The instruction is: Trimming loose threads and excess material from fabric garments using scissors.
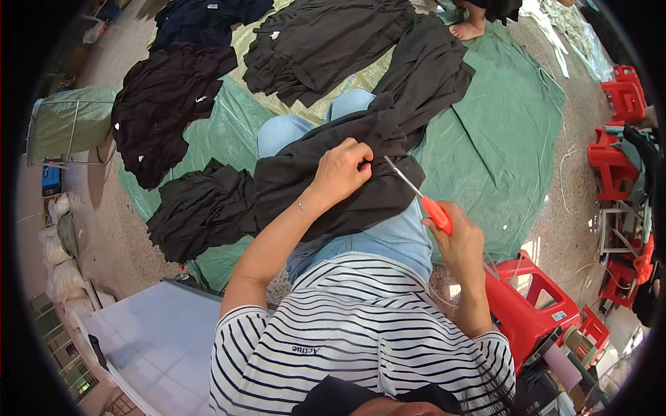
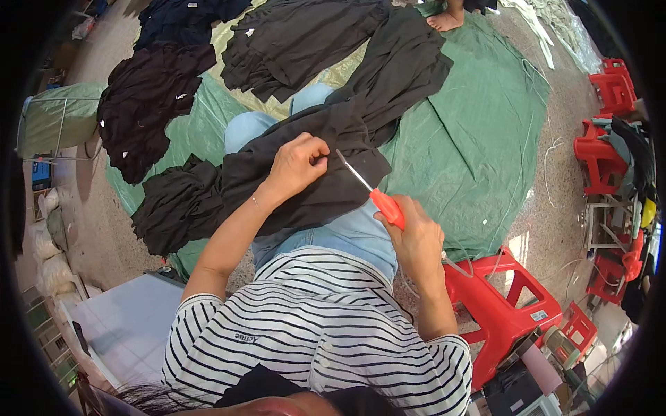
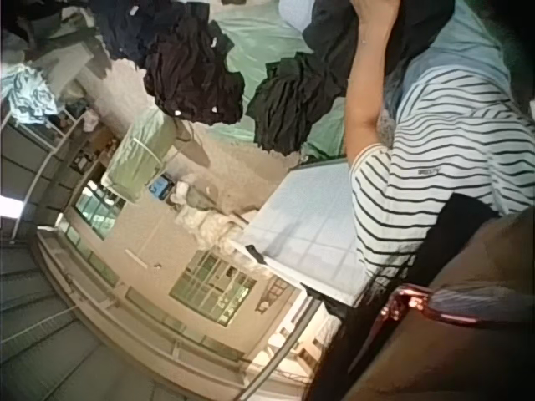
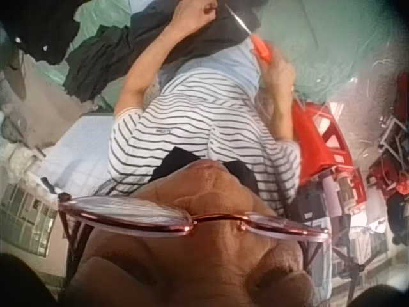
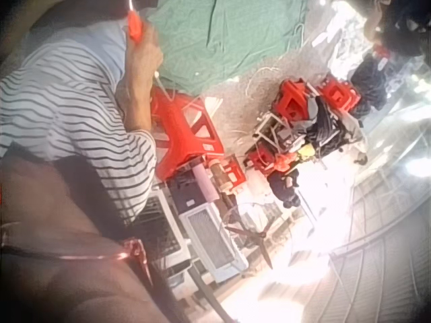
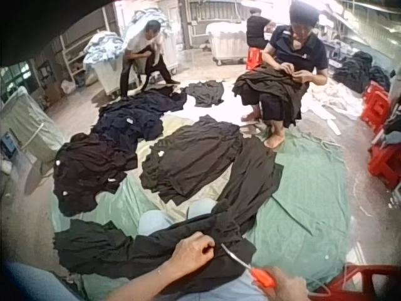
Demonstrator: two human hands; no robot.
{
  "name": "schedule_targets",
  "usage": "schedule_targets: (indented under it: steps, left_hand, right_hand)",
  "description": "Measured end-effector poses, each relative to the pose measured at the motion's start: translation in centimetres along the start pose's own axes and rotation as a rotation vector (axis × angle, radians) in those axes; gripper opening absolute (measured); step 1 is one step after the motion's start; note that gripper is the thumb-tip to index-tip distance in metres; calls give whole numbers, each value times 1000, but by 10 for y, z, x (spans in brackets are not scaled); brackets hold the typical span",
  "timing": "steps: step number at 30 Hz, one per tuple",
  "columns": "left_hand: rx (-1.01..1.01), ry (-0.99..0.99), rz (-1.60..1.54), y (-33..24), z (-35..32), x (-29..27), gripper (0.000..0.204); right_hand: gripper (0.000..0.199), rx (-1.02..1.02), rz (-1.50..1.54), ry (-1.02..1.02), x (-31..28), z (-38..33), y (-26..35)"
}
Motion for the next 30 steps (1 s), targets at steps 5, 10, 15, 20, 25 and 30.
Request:
schedule_targets:
  steps: [5, 10, 15, 20, 25, 30]
  left_hand:
    - [27, -2, -62, 7, 4, 4, 11]
    - [38, -52, -118, 5, 3, 3, 13]
    - [43, -62, -124, 6, 3, 2, 13]
    - [32, -76, -143, 8, 2, 2, 11]
    - [-13, -27, -78, 0, 10, -10, 11]
    - [227, -92, 53, -28, 42, -28, 11]
  right_hand:
    - [30, 14, -28, 81, 7, -1, 4]
    - [30, 41, -132, 108, 12, -3, 4]
    - [31, 16, -103, 75, 12, -2, 7]
    - [31, 48, -131, 91, 14, 2, 2]
    - [29, 23, -92, -14, 4, 4, -2]
    - [31, 87, -37, -86, -9, 4, -9]
Point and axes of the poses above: each hand's wrist, its own z-axis towards the middle knuckle, its own x-axis out of the palm, y = z × x, the point moved 7 cm from there along z, towards the middle knuckle, and after that the axes turned 14 degrees about y, right-handed, at the moved point
